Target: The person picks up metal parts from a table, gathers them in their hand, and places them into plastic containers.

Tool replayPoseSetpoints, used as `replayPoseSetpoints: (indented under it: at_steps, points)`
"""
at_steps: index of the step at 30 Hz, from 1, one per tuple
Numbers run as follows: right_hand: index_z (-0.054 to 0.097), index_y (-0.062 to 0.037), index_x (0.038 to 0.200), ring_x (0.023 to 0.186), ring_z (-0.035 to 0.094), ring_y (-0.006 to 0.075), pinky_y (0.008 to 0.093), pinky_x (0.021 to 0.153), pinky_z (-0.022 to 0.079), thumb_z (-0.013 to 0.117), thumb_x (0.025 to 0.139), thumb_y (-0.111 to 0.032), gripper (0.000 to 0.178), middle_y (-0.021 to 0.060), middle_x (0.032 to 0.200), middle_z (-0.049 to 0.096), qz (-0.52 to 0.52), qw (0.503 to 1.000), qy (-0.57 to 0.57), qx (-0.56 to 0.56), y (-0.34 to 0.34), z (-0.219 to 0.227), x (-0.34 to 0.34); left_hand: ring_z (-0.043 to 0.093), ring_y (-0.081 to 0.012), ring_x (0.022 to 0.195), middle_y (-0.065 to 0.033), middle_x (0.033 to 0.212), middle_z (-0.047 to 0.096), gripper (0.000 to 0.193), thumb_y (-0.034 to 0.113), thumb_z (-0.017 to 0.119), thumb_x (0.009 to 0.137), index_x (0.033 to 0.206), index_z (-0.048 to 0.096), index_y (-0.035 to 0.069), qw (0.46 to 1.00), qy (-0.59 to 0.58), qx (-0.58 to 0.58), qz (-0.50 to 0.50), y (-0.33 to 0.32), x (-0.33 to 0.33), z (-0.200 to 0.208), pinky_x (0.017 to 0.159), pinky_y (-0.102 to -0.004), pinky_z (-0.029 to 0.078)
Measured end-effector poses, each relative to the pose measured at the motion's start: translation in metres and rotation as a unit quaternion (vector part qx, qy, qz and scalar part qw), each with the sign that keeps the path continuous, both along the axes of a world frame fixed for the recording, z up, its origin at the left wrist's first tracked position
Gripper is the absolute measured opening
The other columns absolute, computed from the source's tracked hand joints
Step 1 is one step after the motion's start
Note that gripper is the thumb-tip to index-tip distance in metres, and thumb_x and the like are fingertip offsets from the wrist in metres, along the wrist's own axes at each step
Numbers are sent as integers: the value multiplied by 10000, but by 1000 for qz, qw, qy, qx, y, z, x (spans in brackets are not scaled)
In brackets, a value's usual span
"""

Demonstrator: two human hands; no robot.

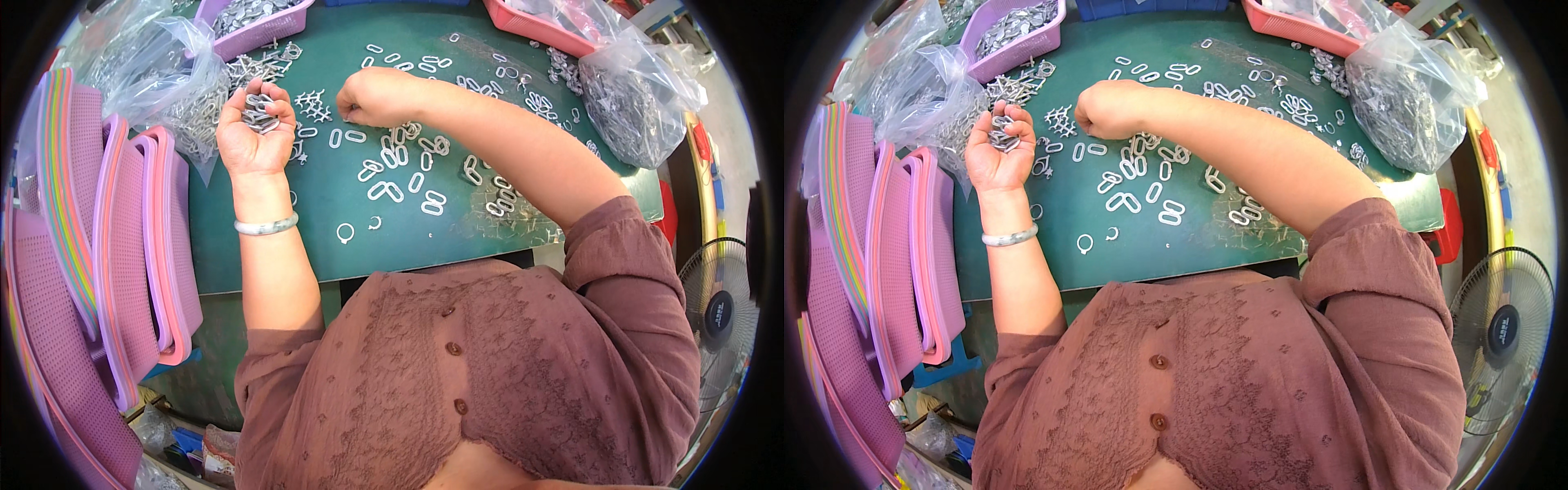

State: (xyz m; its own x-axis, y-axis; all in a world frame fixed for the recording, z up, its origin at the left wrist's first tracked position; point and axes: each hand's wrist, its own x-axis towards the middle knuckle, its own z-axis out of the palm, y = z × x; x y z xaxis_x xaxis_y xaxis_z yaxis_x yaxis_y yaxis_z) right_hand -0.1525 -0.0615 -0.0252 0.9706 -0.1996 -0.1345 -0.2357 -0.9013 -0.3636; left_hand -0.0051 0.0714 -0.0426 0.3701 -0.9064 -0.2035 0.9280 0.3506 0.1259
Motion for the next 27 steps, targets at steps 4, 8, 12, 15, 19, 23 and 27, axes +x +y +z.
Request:
replayPoseSetpoints:
  at_steps: [4,8,12,15,19,23,27]
  points:
    - [630,-47,829,665,558,151,276,599,449,564,764,-136,129,35,730,606,-94,967,-70,225,-5,3,-9,521,-225,748,-99,821,519,183,142,489,817,888,523,-24,1000,1,-9,7,1,2,0,530,-267,448]
    - [541,-26,848,588,435,99,212,475,339,545,771,-95,104,44,762,554,-195,742,-114,632,-26,6,-34,524,-224,741,-94,818,520,176,136,480,818,880,521,-24,1000,16,-20,-1,2,6,-1,527,-270,448]
    - [528,-20,856,612,451,129,218,458,347,475,782,-86,113,98,874,559,-160,651,-157,725,-43,3,-63,514,-229,761,-104,835,516,176,127,483,814,888,524,-27,1000,17,-21,-3,1,4,-1,535,-271,443]
    - [543,-35,834,576,447,101,205,444,342,532,763,-98,95,43,762,557,-180,735,-113,644,-39,9,-70,496,-240,797,-127,866,505,181,113,488,807,904,528,-35,999,8,-33,1,2,7,-5,549,-271,435]
    - [589,-31,723,596,511,111,247,518,403,667,677,-125,130,25,652,567,-177,919,-25,352,-21,7,-71,493,-241,798,-128,862,506,190,126,479,816,905,528,-35,999,7,-32,-1,1,8,-7,550,-272,434]
    - [590,-13,700,636,551,180,311,594,447,682,661,-132,156,84,663,593,-147,979,27,138,-13,11,-71,491,-240,798,-128,866,506,197,127,480,817,914,528,-38,999,7,-34,-4,1,9,-7,550,-270,431]
    - [578,-8,702,600,513,110,265,549,421,657,678,-85,113,41,633,565,-134,979,13,154,-11,6,-73,514,-232,760,-94,824,520,185,144,475,825,882,523,-26,1000,0,-10,-7,1,6,-4,531,-278,443]
